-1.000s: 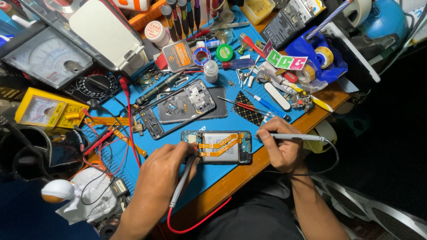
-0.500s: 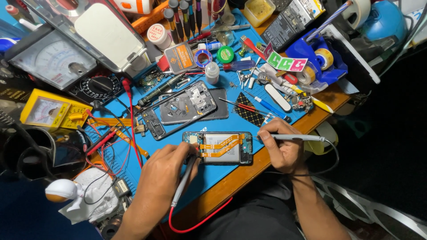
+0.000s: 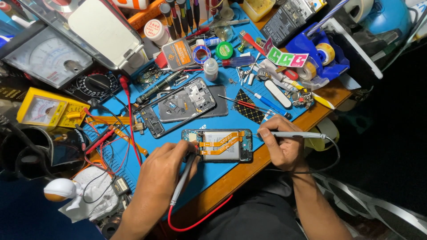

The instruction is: Using a multimeter to measure and test various components on a disassembled smartphone motherboard.

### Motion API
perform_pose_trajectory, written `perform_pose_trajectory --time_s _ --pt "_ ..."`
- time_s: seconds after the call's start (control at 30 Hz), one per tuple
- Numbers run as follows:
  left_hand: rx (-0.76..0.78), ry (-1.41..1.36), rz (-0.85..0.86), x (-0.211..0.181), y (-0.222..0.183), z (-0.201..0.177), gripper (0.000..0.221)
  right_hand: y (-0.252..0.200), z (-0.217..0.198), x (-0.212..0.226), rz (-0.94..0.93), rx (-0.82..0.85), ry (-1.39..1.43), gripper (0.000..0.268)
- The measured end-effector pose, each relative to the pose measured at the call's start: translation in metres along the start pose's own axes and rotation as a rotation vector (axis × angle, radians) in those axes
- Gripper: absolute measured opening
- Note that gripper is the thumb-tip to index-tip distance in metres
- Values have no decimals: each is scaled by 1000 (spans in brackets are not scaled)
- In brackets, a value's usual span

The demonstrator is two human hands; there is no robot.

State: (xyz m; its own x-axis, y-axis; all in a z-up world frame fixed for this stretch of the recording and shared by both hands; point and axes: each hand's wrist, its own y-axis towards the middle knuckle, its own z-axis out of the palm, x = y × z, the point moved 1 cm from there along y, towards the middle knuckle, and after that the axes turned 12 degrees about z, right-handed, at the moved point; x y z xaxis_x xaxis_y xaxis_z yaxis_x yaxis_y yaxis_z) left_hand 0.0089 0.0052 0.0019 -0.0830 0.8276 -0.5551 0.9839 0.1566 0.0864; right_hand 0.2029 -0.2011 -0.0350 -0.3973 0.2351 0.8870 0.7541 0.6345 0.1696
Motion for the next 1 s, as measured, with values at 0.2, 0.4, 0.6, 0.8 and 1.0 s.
perform_pose_trajectory --time_s 0.2,0.4,0.6,0.8,1.0 --pt "8 -3 3 1 0 0 18 0 -1 1 5 1 -9 26" --pt "5 -9 -2 0 0 0 19 -3 -2 4 25 17 143 23" --pt "17 -16 -8 -2 1 -2 18 0 -4 8 -5 78 86 26" --pt "16 -15 -11 -1 1 -2 18 2 -4 10 -33 91 56 26" --pt "9 -11 3 -1 1 -2 18 2 -3 7 -56 101 24 25"
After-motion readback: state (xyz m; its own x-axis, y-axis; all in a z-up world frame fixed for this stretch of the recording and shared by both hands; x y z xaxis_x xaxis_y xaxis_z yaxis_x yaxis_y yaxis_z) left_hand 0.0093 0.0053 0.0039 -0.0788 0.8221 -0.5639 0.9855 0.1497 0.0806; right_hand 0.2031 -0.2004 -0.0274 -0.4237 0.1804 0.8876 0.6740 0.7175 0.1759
